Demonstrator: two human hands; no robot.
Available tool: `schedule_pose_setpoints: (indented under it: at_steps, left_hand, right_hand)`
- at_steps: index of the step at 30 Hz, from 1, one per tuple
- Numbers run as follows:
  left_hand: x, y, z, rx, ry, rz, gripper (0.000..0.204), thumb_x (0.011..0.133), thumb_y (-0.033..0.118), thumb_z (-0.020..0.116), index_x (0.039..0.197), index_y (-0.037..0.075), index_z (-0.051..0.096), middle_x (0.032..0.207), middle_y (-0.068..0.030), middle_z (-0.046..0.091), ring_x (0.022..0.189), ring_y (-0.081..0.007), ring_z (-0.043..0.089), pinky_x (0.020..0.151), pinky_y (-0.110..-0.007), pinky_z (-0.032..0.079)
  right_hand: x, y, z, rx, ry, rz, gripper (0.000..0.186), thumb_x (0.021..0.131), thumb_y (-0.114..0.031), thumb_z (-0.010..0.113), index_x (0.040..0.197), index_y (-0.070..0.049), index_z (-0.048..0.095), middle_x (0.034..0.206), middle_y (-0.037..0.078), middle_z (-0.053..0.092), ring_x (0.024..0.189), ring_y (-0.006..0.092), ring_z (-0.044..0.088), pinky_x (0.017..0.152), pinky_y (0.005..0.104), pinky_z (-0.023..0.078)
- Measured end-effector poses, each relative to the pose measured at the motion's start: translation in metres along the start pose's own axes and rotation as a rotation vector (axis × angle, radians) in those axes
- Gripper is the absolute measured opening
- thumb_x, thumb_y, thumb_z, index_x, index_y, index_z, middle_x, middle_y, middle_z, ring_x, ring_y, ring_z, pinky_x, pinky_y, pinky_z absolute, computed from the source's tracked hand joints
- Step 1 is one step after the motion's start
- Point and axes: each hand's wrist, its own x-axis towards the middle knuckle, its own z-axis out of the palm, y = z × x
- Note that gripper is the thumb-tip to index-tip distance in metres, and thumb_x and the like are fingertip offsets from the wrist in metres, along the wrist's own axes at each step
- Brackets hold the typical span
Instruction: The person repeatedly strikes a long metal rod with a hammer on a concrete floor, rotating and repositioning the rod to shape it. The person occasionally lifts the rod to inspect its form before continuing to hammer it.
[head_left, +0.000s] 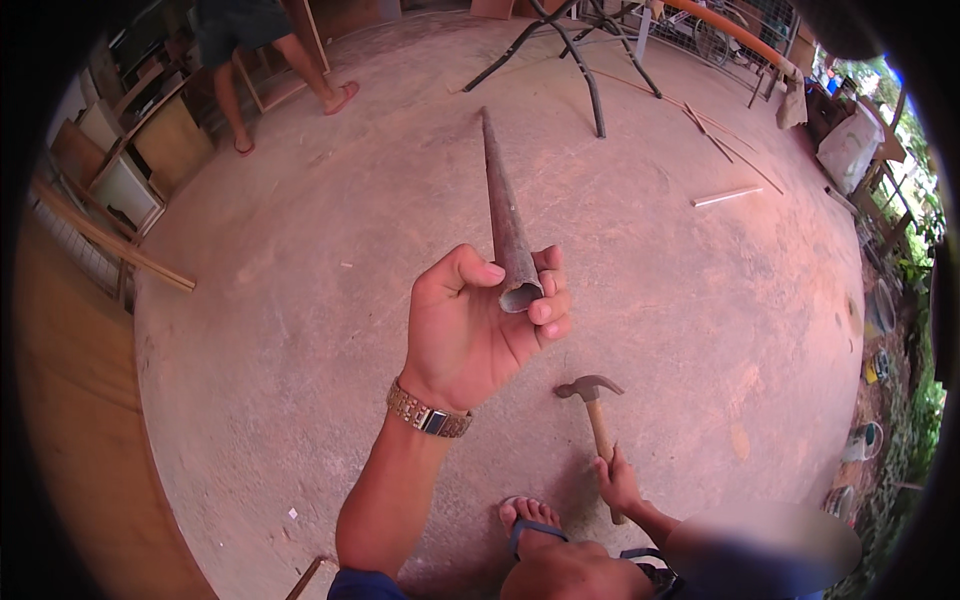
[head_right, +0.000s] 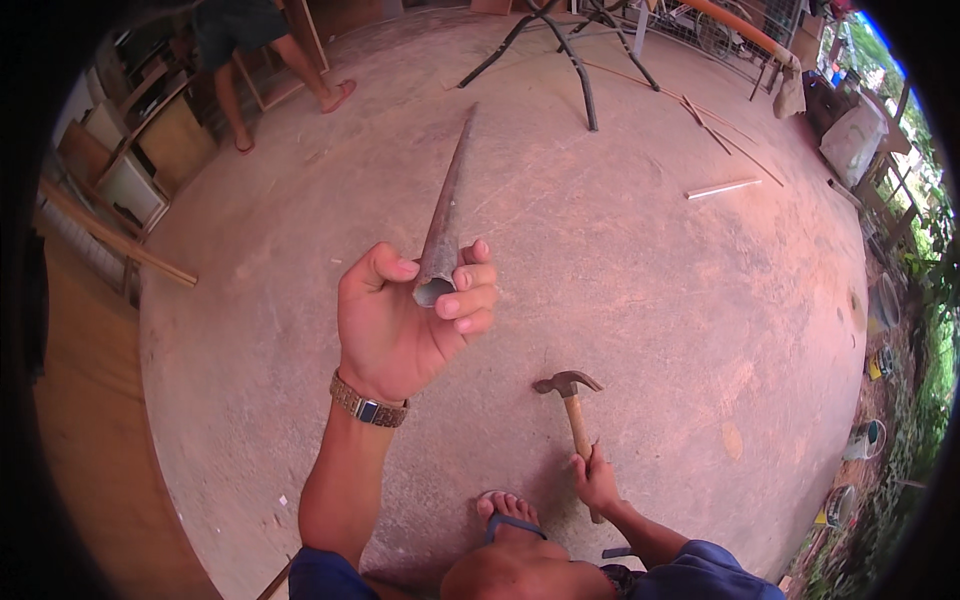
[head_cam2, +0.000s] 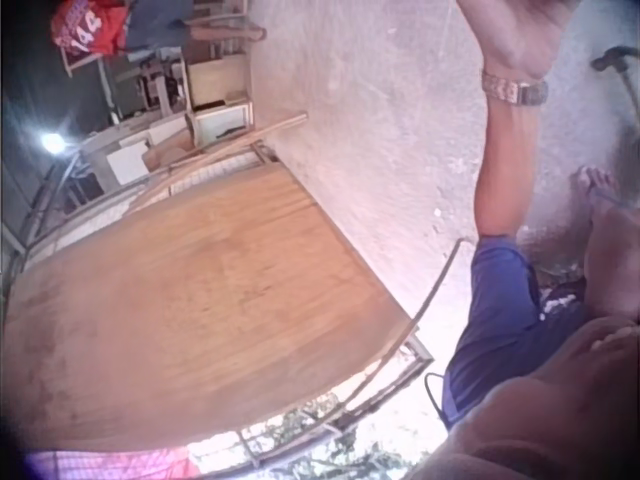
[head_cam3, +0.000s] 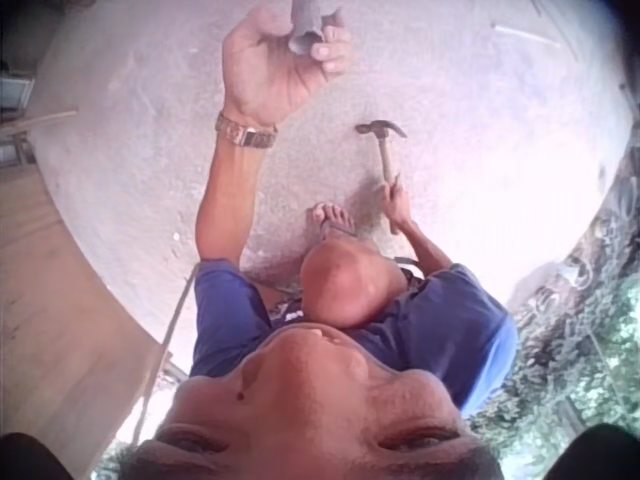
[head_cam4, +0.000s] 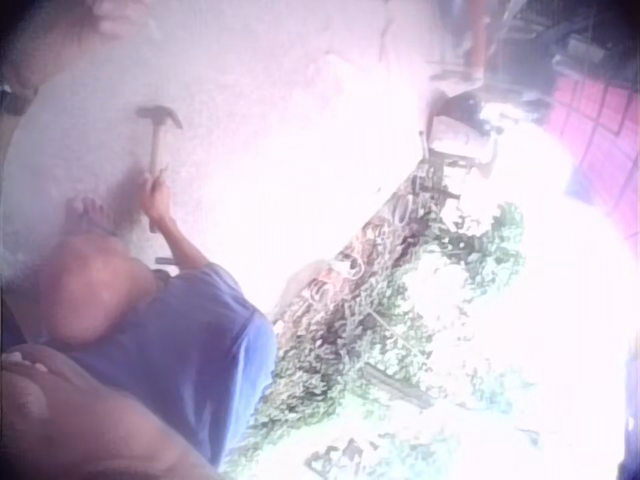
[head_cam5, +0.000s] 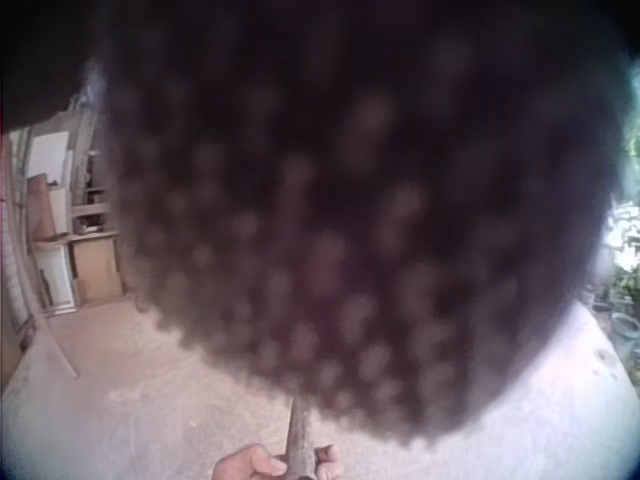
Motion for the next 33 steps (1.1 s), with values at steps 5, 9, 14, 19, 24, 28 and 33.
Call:
schedule_pose_setpoints:
  at_steps: [5,9,14,19,24,28,33]
  left_hand:
    - [-0.004,-0.005,-0.01,-0.038,-0.065,-0.003,0.052,0.092,0.027,0.053,0.129,-0.01,0.05,0.092,-0.0094,0.056,0.073,-0.0184,0.056,0.073,-0.035,0.046]
    - [-0.013,-0.005,-0.024,-0.259,-0.119,-0.009,0.042,0.097,0.027,0.059,0.123,-0.006,0.054,0.08,-0.003,0.059,0.063,-0.0125,0.058,0.064,-0.03,0.046]
    - [-0.025,-0.005,-0.039,-0.425,-0.251,0.113,0.045,0.094,0.026,0.066,0.125,-0.003,0.051,0.072,0.0017,0.056,0.061,-0.0098,0.057,0.062,-0.028,0.044]
    - [-0.027,-0.007,-0.047,-0.293,-0.368,0.311,0.049,0.089,0.028,0.071,0.124,0.0,0.05,0.077,0.0008,0.058,0.066,-0.0103,0.058,0.075,-0.03,0.042]
    - [-0.054,-0.003,-0.074,-0.284,-0.071,0.378,0.048,0.092,0.02,0.07,0.129,-0.001,0.048,0.087,-0.0012,0.058,0.076,-0.0119,0.058,0.079,-0.032,0.041]
    - [-0.081,0.035,-0.113,-0.041,0.33,0.233,0.042,0.102,0.021,0.065,0.132,-0.004,0.048,0.084,0.0001,0.055,0.068,-0.0124,0.054,0.068,-0.028,0.043]
    - [-0.105,0.061,-0.118,0.984,0.826,-0.205,0.034,0.107,0.026,0.063,0.127,0.001,0.052,0.077,0.0,0.058,0.056,-0.0093,0.05,0.053,-0.028,0.044]
  right_hand:
    - [0.001,-0.003,0.003,0.007,0.018,-0.038,0.035,0.105,-0.031,0.062,0.11,0.001,0.051,0.071,0.025,0.067,0.066,0.0461,0.07,0.057,0.0513,0.051]
    - [-0.002,0.001,0.007,-0.004,0.021,-0.021,0.034,0.104,-0.03,0.062,0.108,0.002,0.05,0.073,0.026,0.068,0.07,0.0478,0.07,0.057,0.0527,0.051]
    - [-0.004,-0.004,0.004,-0.014,0.025,-0.059,0.033,0.104,-0.029,0.062,0.106,0.002,0.051,0.074,0.026,0.068,0.071,0.0479,0.07,0.058,0.0528,0.052]
    - [-0.004,-0.01,0.002,-0.007,0.023,-0.034,0.033,0.105,-0.03,0.062,0.107,0.001,0.051,0.073,0.025,0.068,0.069,0.0461,0.071,0.058,0.0518,0.053]
    - [-0.003,0.002,0.003,-0.002,0.022,-0.027,0.034,0.105,-0.032,0.062,0.107,0.0,0.052,0.073,0.024,0.068,0.069,0.0449,0.071,0.058,0.0515,0.053]
    - [0.004,-0.009,-0.012,-0.015,-0.025,-0.012,0.034,0.105,-0.033,0.062,0.106,0.0,0.052,0.073,0.022,0.068,0.063,0.0407,0.069,0.057,0.0493,0.053]
    - [-0.018,-0.071,-0.067,0.111,-0.223,0.247,0.035,0.107,-0.036,0.061,0.099,-0.003,0.052,0.066,0.008,0.06,0.053,0.0202,0.061,0.049,0.0388,0.054]
